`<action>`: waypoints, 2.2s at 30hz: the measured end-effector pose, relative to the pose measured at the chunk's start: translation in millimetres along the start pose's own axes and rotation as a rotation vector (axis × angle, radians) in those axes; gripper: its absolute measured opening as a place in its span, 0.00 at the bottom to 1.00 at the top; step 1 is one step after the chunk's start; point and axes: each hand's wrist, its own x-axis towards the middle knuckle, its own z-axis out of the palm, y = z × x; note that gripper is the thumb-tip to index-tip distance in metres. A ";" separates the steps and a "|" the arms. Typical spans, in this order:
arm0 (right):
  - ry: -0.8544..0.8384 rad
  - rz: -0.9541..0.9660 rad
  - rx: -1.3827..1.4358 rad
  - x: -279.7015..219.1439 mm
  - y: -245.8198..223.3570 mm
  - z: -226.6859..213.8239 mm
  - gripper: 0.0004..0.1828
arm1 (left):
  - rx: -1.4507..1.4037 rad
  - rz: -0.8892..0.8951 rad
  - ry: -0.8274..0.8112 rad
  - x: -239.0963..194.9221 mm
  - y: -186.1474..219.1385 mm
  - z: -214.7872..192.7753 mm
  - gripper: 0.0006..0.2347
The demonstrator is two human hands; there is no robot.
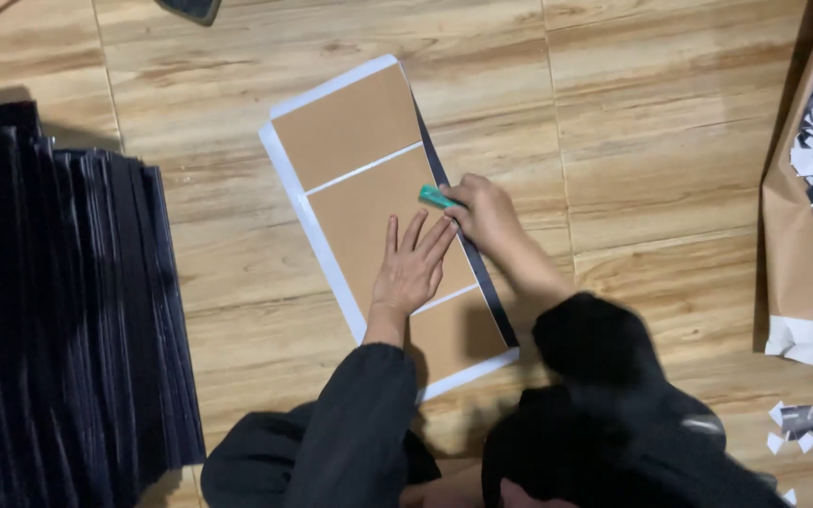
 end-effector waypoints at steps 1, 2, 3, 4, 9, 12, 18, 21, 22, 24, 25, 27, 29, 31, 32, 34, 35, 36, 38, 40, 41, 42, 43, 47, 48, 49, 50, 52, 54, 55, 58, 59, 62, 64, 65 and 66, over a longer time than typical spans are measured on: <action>-0.049 0.050 0.073 12.4 9.9 -1.8 0.12 | -0.005 0.003 0.010 3.6 -0.1 0.6 0.23; -0.043 0.046 0.071 22.3 12.2 0.5 0.12 | -0.001 0.004 0.017 10.7 -2.9 -0.2 0.23; 0.077 0.023 0.028 22.8 11.4 5.3 0.12 | -0.009 0.005 0.016 8.4 -1.4 -0.9 0.23; 0.196 0.000 -0.016 23.2 10.5 10.1 0.12 | -0.018 0.006 0.015 6.1 0.1 -1.6 0.23; 0.044 -0.056 0.082 22.4 -1.4 1.4 0.09 | 0.004 0.003 0.011 4.1 1.4 0.8 0.22; 0.116 -0.015 0.091 40.5 8.6 -1.5 0.10 | -0.003 0.007 0.041 15.2 -2.1 -0.1 0.22; -0.089 -0.045 -0.003 30.1 -10.6 -11.6 0.11 | -0.027 -0.002 0.056 5.5 2.8 2.5 0.22; -0.040 -0.050 0.017 46.3 6.4 -4.1 0.12 | -0.045 0.000 0.094 8.9 -1.2 1.4 0.20; 0.104 -0.048 -0.009 46.6 11.7 1.5 0.13 | -0.053 0.006 0.105 5.5 0.4 1.5 0.20; 0.059 -0.068 -0.040 27.2 -1.9 6.4 0.12 | -0.046 0.009 0.078 -3.1 1.4 6.9 0.20; 0.038 -0.126 -0.091 30.7 -5.1 2.6 0.12 | -0.024 0.008 0.098 5.5 -1.1 8.4 0.20; -0.027 -0.143 -0.117 34.4 -7.8 -4.5 0.11 | -0.029 0.007 0.113 6.5 0.2 3.9 0.20; -0.086 -0.156 -0.146 41.9 1.2 -2.9 0.11 | -0.032 0.012 0.131 6.6 -0.1 1.2 0.20; -0.066 0.071 0.016 46.5 24.2 8.4 0.09 | -0.052 0.004 0.119 1.4 3.6 2.4 0.21; -0.072 0.079 0.018 49.9 18.8 5.4 0.09 | -0.057 0.005 0.111 5.0 4.7 2.2 0.21; 0.142 -0.063 -0.057 58.3 1.2 5.9 0.12 | -0.060 0.002 0.101 5.7 0.9 1.1 0.21; 0.143 -0.067 -0.053 56.3 0.4 6.3 0.12 | -0.055 -0.002 0.101 6.5 1.5 -0.6 0.21; 0.101 -0.107 -0.096 54.3 -0.8 5.6 0.13 | -0.050 -0.003 0.091 7.4 2.7 -3.5 0.22; 0.076 -0.150 -0.150 58.8 -0.6 -0.2 0.13 | -0.041 0.006 0.096 8.7 1.6 -7.0 0.22; -0.074 -0.079 0.014 69.5 3.8 -8.9 0.12 | -0.050 -0.002 0.082 7.1 3.1 -6.9 0.22; -0.075 -0.076 0.014 81.8 11.1 -6.6 0.12 | -0.052 0.000 0.080 7.8 3.5 -7.0 0.22; 0.057 -0.047 0.019 94.3 19.0 -3.4 0.12 | -0.055 0.002 0.080 8.8 3.5 -6.2 0.22; 0.184 -0.022 0.032 107.1 24.2 3.0 0.13 | -0.055 -0.003 0.075 6.9 1.9 -6.3 0.22; 0.219 -0.175 -0.094 98.3 -0.4 22.9 0.13 | -0.025 -0.006 0.050 6.6 0.4 -2.2 0.22; 0.164 -0.209 -0.122 98.3 -5.9 21.3 0.12 | -0.023 -0.005 0.050 4.7 -1.5 -4.9 0.22; 0.109 -0.243 -0.156 98.2 -6.3 16.0 0.11 | -0.025 -0.001 0.054 7.1 0.5 -5.9 0.22; 0.113 -0.247 -0.160 107.7 9.8 18.1 0.11 | -0.023 0.000 0.061 10.6 1.5 -5.8 0.22; 0.023 -0.060 -0.031 121.5 36.6 30.2 0.08 | -0.007 -0.004 0.061 7.6 1.2 -4.0 0.22; 0.148 -0.089 -0.041 125.3 29.0 34.6 0.11 | 0.039 0.028 0.073 9.4 2.6 -14.6 0.23; 0.286 -0.118 -0.060 129.9 23.2 36.9 0.14 | 0.088 0.071 0.097 10.8 0.1 -21.2 0.24; 0.162 -0.282 -0.051 109.6 -16.0 59.4 0.08 | 0.056 0.060 0.129 9.4 -1.6 -18.4 0.21; 0.169 -0.289 -0.052 118.9 -6.5 58.2 0.08 | 0.063 0.060 0.137 10.5 -1.0 -21.1 0.21; 0.010 0.163 0.287 142.7 15.8 47.3 0.15 | 0.074 0.068 0.124 12.1 -1.2 -23.3 0.22; 0.349 -0.049 0.143 153.1 18.7 32.6 0.14 | 0.086 0.063 0.106 9.5 -1.4 -24.1 0.23; 0.340 -0.045 0.146 146.5 16.7 40.6 0.14 | 0.081 0.058 0.098 8.1 -0.9 -22.9 0.23; 0.225 -0.106 -0.016 139.9 13.6 47.7 0.19 | 0.089 0.064 0.090 6.3 -0.4 -22.9 0.23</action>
